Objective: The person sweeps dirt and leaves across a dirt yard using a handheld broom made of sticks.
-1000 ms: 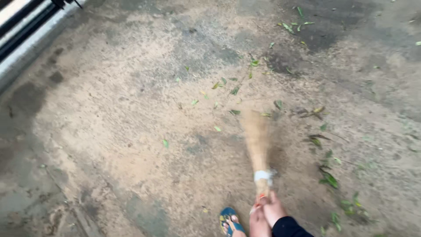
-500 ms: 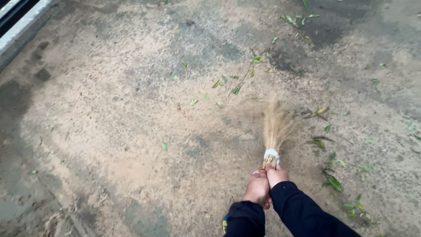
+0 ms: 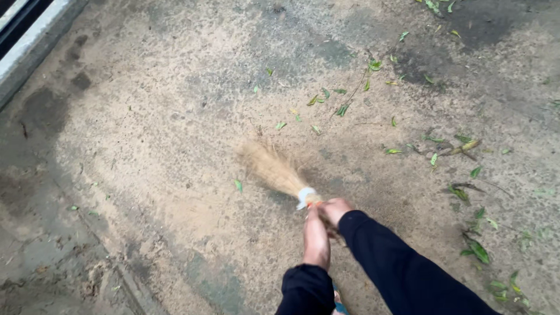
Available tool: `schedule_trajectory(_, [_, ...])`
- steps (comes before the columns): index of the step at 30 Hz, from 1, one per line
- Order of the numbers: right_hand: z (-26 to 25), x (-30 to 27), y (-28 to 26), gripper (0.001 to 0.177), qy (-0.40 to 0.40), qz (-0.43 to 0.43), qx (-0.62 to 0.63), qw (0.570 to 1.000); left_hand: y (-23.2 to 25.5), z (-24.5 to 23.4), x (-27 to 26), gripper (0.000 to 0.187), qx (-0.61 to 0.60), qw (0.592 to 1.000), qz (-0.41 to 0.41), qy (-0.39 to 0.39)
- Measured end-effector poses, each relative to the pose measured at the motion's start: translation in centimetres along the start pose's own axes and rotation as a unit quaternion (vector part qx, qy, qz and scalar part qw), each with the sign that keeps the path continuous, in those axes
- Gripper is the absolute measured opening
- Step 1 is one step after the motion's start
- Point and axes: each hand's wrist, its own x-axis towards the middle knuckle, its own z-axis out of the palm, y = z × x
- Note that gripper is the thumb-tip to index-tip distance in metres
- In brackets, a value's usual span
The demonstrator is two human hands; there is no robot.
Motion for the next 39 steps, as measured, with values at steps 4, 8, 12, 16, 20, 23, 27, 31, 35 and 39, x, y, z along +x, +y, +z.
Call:
schedule_trajectory(4, [-6.8,-1.2,0.2,0.036,0.089,0.042,0.153,0.983,-0.2,5.5,1.3,0.060,-0.028,0.984,-0.005,-0.178])
schedule_trajectory(8, [-13.5,-2.0,0.2,0.040,0.236,-0.001,0.072,0.969,1.3,12.2,-0.3,0.064,0.017,0.976,-0.034,-0.212])
schedule_trajectory(12, [-14.1,-1.8,-1.0,0.041,0.282,-0.024,-0.030,0.959,5.7,13.1,-2.5,0.067,0.062,0.982,-0.041,-0.173])
schedule_trajectory(16, [-9.8,1.0,-1.6,0.030,0.187,-0.077,0.086,0.975,8.2,11.4,-2.4,0.064,0.062,0.992,-0.028,-0.110])
schedule_trajectory(20, [-6.6,4.7,-3.8,0.036,0.038,-0.008,0.109,0.993,7.9,8.7,2.3,0.054,0.058,0.997,0.018,-0.057])
schedule_trajectory(23, [-8.8,6.3,-2.5,0.031,0.035,0.017,0.173,0.984,6.5,10.0,6.1,0.059,0.070,0.986,-0.078,-0.128])
schedule_trajectory(27, [-18.5,7.2,-1.0,0.031,0.135,0.040,0.240,0.960,4.7,17.8,6.3,0.051,0.054,0.973,-0.094,-0.204])
schedule_trajectory(31, [-25.8,3.5,-3.1,0.034,0.214,0.075,0.246,0.942,7.0,23.8,3.9,0.055,0.128,0.966,-0.103,-0.201])
schedule_trajectory(35, [-25.3,3.2,-5.1,0.030,0.287,-0.072,0.032,0.955,8.7,25.6,2.8,0.057,0.132,0.973,-0.027,-0.187])
schedule_trajectory(39, [-19.2,7.3,-5.7,0.029,0.034,-0.081,0.303,0.949,9.2,23.9,5.0,0.051,0.156,0.982,0.066,-0.085])
